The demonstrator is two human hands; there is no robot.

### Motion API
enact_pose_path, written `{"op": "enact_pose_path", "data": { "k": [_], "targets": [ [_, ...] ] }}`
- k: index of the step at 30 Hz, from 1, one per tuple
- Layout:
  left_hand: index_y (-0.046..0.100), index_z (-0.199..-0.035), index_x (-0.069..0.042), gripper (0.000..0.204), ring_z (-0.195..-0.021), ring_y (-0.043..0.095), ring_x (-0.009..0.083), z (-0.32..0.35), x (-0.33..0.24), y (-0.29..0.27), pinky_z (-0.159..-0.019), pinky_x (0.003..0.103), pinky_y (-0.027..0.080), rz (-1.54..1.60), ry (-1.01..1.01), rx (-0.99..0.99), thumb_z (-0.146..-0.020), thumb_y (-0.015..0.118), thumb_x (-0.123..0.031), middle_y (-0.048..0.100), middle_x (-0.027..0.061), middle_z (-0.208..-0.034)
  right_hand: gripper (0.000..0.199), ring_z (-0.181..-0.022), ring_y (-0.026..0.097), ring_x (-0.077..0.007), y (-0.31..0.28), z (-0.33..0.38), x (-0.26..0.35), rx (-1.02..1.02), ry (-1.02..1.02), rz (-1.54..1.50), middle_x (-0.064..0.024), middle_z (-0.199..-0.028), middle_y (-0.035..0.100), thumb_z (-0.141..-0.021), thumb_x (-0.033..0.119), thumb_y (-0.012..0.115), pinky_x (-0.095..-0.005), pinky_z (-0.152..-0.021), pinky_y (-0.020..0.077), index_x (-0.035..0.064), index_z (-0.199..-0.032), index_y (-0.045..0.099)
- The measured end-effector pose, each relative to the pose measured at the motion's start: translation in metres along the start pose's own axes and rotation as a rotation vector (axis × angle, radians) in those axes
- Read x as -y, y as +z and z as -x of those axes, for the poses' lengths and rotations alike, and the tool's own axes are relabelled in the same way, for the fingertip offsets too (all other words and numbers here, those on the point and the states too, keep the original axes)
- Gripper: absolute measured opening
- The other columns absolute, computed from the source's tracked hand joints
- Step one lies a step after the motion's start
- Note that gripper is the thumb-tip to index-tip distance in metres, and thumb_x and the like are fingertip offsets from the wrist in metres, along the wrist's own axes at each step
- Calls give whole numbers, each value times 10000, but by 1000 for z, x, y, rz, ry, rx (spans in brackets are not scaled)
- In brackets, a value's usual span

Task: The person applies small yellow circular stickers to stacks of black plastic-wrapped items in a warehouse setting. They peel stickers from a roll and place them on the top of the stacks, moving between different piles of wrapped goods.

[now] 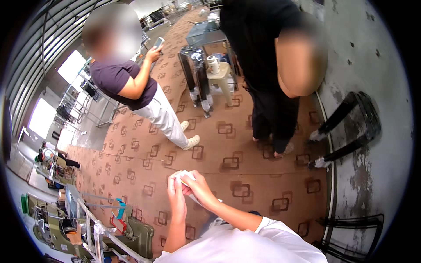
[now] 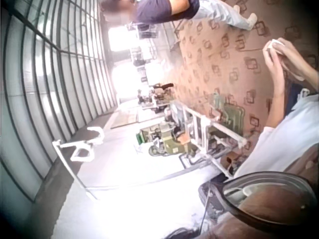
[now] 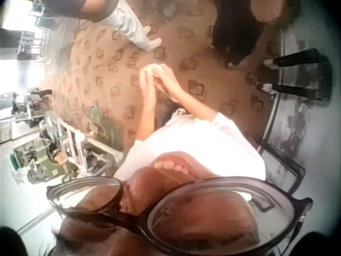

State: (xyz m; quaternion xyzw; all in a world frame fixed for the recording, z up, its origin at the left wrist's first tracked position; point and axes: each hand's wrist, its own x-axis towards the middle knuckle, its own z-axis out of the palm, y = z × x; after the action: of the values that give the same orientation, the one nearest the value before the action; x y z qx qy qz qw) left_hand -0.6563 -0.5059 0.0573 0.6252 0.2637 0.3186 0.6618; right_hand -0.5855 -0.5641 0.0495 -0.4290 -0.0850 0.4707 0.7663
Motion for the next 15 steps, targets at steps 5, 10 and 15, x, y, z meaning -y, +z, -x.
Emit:
{"op": "enact_pose_path", "data": {
  "k": [5,10,15],
  "targets": [
    [451,-1097,-46,255,-878,489,113,-38,18,-35,-753,260,416,-22,60,-226,-959,335,-225,496,54,-973,291,-784,504,-102,53,-47,-25,-47,-68,66,-47,-901,537,-856,270,520,-245,-695,426,11,-985,500],
    [420,-1111,-36,260,-916,475,147,-79,18,-83,-781,280,400,9,43,-257,-946,336,-219,466,80,-1007,274,-814,487,-101,101,-97,-51,-96,-95,52,-42,-901,531,-837,273,530,-239,-730,401,20,-941,507],
    [449,-1067,-32,193,-852,511,110,-116,34,-152,-767,254,412,57,53,-111,-878,472,-60,514,39,-955,339,-766,520,-102,116,-141,-64,42,12,209,-47,-868,560,-835,359,533,-241,-674,434,31,-923,523]
  ]
}}
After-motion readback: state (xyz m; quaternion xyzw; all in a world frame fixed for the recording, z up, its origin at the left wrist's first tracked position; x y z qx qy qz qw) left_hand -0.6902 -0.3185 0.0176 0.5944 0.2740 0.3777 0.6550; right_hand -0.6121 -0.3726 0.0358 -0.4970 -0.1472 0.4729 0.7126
